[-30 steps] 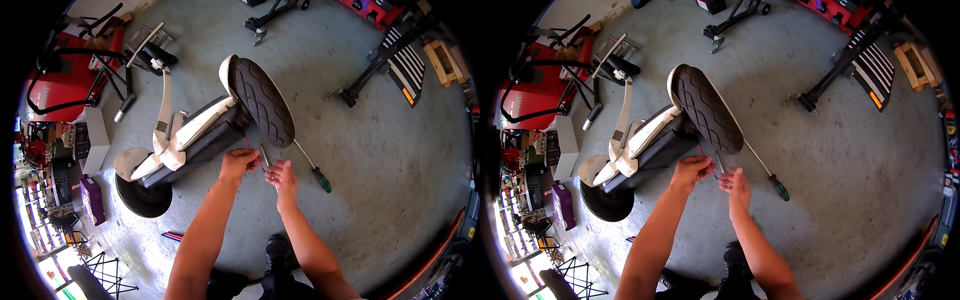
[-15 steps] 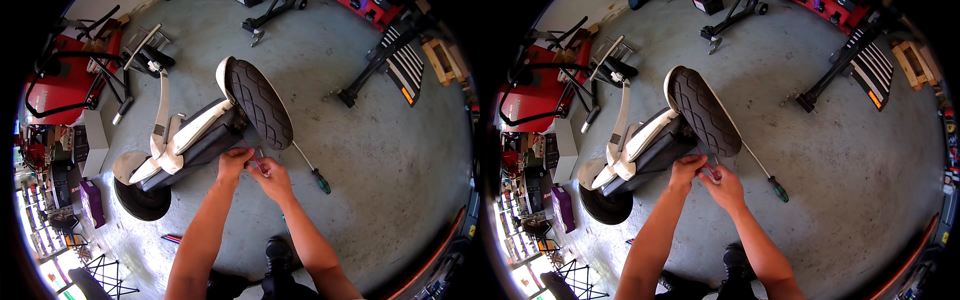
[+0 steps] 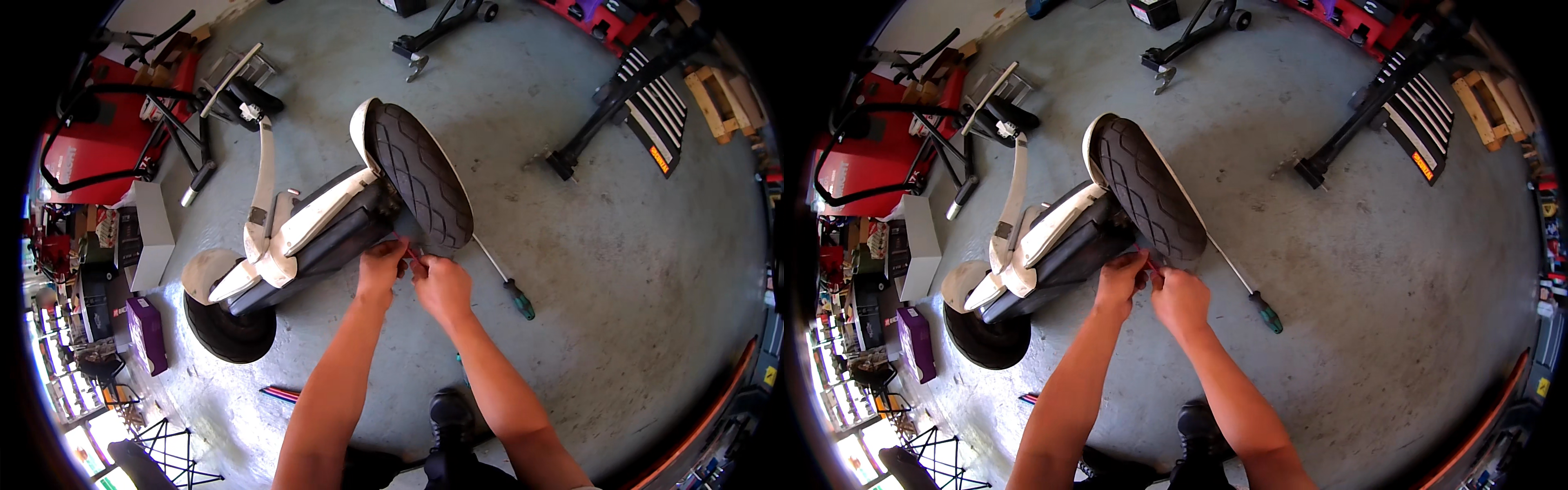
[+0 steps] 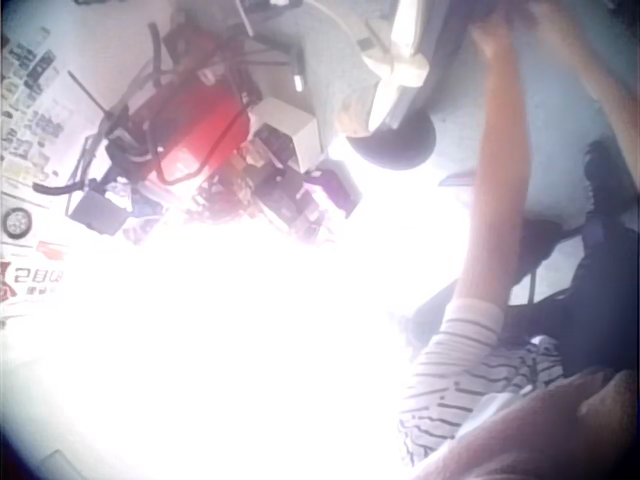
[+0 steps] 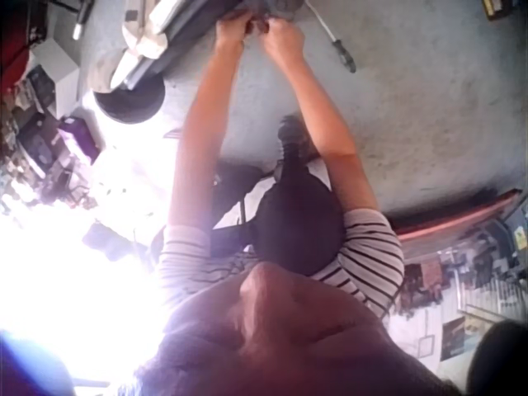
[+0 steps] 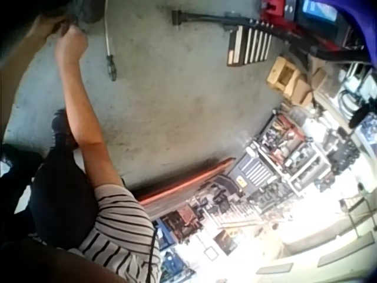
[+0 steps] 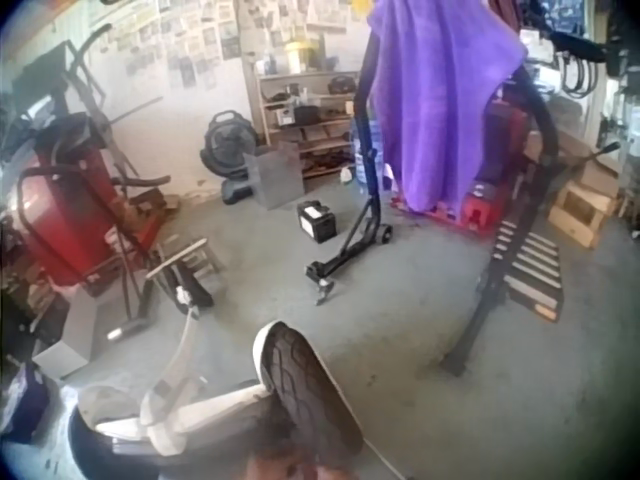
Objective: The person unscrews the internal components of a hoverboard using a screwdriver, handles a plastic cover and a small pink component, and kemudian attaches the knee-steering bar to the base.
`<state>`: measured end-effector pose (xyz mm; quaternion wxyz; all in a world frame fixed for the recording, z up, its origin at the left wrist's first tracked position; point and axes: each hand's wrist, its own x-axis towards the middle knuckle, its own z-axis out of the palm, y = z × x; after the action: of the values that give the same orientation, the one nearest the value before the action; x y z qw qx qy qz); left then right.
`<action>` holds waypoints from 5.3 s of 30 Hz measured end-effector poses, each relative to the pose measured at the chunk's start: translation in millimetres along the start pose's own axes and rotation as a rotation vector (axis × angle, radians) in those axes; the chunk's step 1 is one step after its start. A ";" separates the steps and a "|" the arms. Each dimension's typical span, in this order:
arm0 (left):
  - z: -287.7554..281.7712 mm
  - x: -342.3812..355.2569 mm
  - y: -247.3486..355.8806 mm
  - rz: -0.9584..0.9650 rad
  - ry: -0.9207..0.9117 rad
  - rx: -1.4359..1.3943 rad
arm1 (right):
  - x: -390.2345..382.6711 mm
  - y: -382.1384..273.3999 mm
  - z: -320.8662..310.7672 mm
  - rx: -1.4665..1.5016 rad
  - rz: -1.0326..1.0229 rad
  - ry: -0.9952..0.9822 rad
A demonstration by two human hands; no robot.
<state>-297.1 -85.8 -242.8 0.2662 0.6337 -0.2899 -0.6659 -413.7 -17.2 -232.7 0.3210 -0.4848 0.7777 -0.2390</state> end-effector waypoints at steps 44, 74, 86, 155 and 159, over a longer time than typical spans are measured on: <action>-7.0 2.6 -8.6 0.056 0.061 0.058 | -11.1 -8.6 4.2 0.110 -0.004 -0.007; -6.0 -3.6 -4.6 0.008 -0.088 -0.186 | -11.6 -1.1 7.7 0.177 0.049 0.044; -11.1 7.1 -7.9 0.019 0.073 0.045 | -13.3 -17.1 2.2 0.144 -0.039 0.115; -2.0 4.9 -13.0 0.162 0.061 -0.002 | -30.3 39.8 42.8 0.720 0.039 -0.010; 0.8 3.2 -15.3 0.158 0.110 0.005 | -28.1 45.7 39.6 1.086 0.279 -0.219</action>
<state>-297.8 -77.5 -256.1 0.3320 0.6452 -0.3255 -0.6062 -403.1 24.9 -283.3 0.6314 -0.1648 0.5622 -0.5081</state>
